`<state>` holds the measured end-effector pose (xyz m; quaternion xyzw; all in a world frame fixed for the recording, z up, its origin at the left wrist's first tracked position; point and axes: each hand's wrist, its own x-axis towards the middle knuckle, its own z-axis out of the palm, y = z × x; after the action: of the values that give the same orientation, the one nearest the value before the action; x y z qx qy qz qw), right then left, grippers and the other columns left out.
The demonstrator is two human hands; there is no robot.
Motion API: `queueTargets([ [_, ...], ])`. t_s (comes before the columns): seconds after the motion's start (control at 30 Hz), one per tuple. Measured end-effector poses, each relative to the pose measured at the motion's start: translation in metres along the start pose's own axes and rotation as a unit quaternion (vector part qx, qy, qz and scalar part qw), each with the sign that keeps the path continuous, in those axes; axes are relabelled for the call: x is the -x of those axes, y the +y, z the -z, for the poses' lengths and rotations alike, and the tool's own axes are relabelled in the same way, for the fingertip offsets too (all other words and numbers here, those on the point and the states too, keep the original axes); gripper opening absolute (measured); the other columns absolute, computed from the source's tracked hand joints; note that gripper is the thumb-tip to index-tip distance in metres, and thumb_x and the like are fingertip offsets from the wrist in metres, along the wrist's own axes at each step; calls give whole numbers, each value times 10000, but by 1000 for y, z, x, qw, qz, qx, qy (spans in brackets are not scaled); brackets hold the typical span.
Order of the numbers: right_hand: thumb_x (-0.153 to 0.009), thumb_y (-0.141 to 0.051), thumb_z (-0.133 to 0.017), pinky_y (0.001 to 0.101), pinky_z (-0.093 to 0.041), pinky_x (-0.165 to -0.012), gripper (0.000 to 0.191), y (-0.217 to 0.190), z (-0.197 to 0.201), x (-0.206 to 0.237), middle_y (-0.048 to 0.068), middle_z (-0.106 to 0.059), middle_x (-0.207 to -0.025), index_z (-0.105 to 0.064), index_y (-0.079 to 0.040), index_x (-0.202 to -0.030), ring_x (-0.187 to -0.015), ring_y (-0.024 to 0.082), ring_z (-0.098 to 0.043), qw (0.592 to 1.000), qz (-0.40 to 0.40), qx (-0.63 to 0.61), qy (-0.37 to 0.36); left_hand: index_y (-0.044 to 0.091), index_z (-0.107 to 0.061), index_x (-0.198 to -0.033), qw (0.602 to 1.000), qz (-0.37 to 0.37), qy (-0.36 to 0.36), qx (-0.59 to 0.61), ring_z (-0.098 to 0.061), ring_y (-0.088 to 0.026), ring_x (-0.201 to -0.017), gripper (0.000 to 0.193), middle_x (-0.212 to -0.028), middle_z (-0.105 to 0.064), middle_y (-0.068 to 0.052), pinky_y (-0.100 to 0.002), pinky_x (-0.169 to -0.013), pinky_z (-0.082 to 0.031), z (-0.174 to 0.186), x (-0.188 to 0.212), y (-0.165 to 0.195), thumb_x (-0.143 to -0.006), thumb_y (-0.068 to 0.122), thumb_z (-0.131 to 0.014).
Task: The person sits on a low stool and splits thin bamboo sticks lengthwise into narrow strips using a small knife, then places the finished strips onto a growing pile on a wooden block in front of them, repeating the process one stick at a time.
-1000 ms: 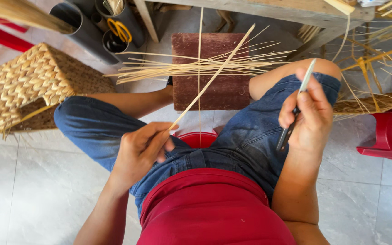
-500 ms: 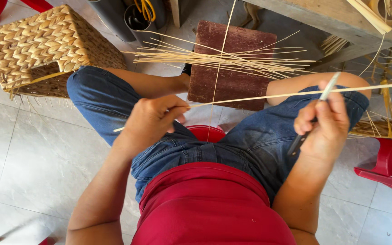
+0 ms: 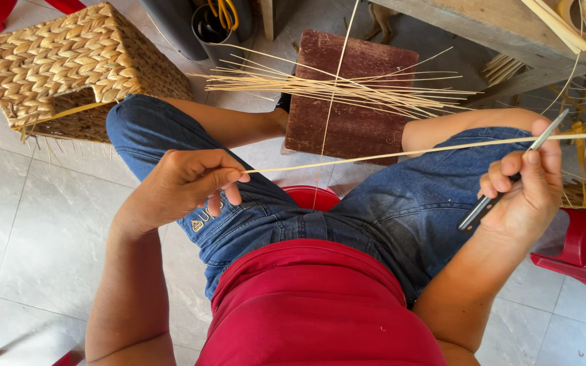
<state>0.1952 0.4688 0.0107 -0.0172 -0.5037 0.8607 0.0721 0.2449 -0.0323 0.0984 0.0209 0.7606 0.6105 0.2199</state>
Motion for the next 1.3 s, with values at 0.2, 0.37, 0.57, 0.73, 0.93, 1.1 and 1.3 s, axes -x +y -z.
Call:
queueTargets([
  [0.2,-1236,-84,-527,241,-398,-528,247,4,-1,-2,80,-576,-846,-525,-53,-1481,-608,117,-483,1000,-13,-13,-13,33,-742,-1079,988,-89,72,-100,-720,-97,-724,179,-818,-763,-38,-216,-643,-590,-11,2,2,-975,156,-665],
  [0.37,-1191,-81,-534,254,-412,-513,303,8,-31,0,80,-577,-814,-553,-67,-1493,-590,123,-506,998,-33,-31,-32,55,-748,-1062,949,-179,82,-245,-751,-195,-757,216,-874,-753,-99,-297,-646,-566,-37,-6,10,-881,172,-766],
  [0.57,-1113,-101,-561,267,-419,-529,413,23,-101,13,79,-582,-800,-536,-13,-1516,-603,121,-512,995,-79,7,-61,45,-727,-1093,880,-265,159,-361,-677,-246,-633,174,-734,-670,-103,-384,-539,-511,-84,-23,15,-926,95,-737],
  [0.73,-1081,-126,-547,226,-424,-522,454,11,-143,31,92,-631,-779,-510,-7,-1518,-569,95,-517,976,-112,127,-140,67,-715,-1113,939,-225,113,-232,-677,-178,-594,133,-688,-677,-64,-318,-535,-517,-87,-27,13,-1004,112,-653],
  [0.93,-1076,-103,-554,217,-458,-540,424,26,-159,45,91,-674,-812,-503,-1,-1485,-601,83,-557,941,-160,169,-247,92,-727,-1183,994,-55,-3,-97,-650,-152,-507,227,-617,-697,-57,-291,-478,-508,-88,-26,10,-1019,142,-578],
  [1.1,-1069,-93,-543,209,-459,-519,404,43,-161,47,78,-672,-796,-508,-28,-1466,-589,75,-565,935,-165,182,-255,47,-668,-1201,917,-272,174,-235,-708,-215,-687,247,-848,-699,-111,-316,-574,-536,-104,-23,11,-963,103,-700],
  [1.3,-1067,-104,-556,217,-450,-518,401,49,-156,48,84,-669,-793,-521,-10,-1455,-590,87,-557,944,-135,191,-233,61,-718,-1148,906,-242,212,-276,-679,-222,-596,206,-819,-715,-83,-341,-512,-512,-111,-24,6,-944,67,-738],
])
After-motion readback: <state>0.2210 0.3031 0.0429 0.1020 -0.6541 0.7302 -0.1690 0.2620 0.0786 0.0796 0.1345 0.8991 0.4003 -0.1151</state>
